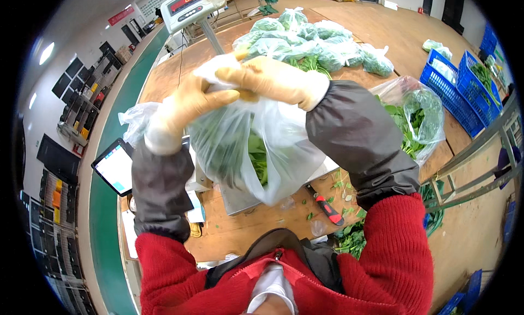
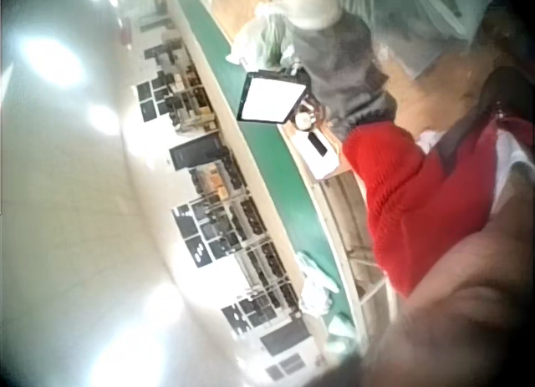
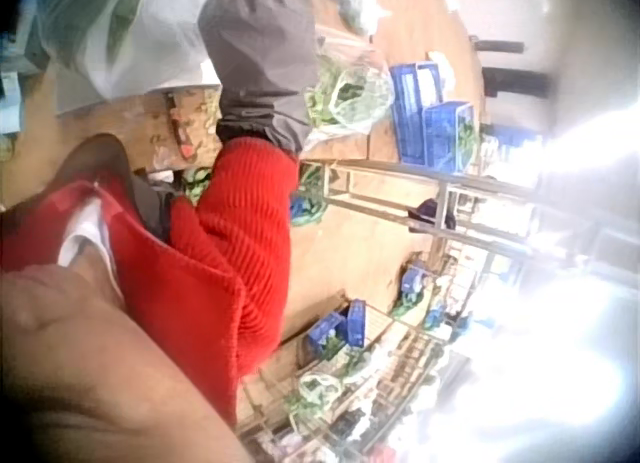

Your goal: The person gathers leafy green vegetables with red roots, trims them with shears, and places them into plastic bags on a digital scale. The person repeats this process for multiple bunches, adjusting the bags and interacting with a tablet at the workstation.

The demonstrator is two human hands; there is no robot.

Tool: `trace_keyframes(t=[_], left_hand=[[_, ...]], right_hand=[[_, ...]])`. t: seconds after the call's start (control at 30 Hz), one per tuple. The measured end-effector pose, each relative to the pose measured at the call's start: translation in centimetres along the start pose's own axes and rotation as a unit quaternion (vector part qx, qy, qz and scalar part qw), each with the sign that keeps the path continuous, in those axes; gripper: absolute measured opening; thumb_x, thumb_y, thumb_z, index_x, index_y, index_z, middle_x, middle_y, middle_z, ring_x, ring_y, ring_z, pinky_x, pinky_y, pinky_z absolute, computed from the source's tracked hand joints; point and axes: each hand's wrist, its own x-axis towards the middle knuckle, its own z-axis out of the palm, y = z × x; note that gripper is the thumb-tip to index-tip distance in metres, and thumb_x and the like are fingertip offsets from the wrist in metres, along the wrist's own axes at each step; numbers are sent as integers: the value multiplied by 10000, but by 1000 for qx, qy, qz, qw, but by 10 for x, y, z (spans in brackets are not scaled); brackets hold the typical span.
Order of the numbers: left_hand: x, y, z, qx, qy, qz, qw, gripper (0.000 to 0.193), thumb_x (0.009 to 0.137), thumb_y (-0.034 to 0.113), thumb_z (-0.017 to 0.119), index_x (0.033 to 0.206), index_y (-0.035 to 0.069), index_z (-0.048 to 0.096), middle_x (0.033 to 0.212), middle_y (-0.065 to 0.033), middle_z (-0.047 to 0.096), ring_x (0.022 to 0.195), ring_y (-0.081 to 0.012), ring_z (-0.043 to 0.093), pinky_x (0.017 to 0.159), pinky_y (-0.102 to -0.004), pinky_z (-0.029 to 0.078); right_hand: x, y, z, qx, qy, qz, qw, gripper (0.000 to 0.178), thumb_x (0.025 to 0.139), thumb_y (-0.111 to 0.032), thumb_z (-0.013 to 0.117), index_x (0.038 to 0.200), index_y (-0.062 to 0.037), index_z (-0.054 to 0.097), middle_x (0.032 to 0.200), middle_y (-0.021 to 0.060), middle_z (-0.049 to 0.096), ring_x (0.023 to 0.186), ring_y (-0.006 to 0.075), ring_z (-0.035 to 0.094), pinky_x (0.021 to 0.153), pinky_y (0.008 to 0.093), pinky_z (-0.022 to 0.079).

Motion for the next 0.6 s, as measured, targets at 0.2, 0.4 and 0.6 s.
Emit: trace_keyframes(t=[0.2,0.4,0.6], left_hand=[[-109,-104,19,-22,236,9,971,152,790,-32,467,773,-1,615,765,-74,611,687,-156,558,649,-252,439],[-92,-75,19,-494,221,57,839,379,815,-62,453,1186,-27,518,1051,-130,595,858,-153,572,767,-263,460],[-42,-65,11,-220,96,12,971,644,808,-92,465,1419,4,287,1148,-61,558,925,-77,528,790,-189,430]], right_hand=[[38,137,-14,320,257,142,901,390,893,-433,552,643,-133,544,572,-24,468,522,84,429,448,250,312],[-11,73,11,651,165,0,741,410,924,-170,483,1278,34,444,908,111,647,747,116,601,494,180,482],[-22,23,47,263,-17,184,947,358,858,-159,595,1173,10,572,742,64,646,650,46,550,479,148,375]])
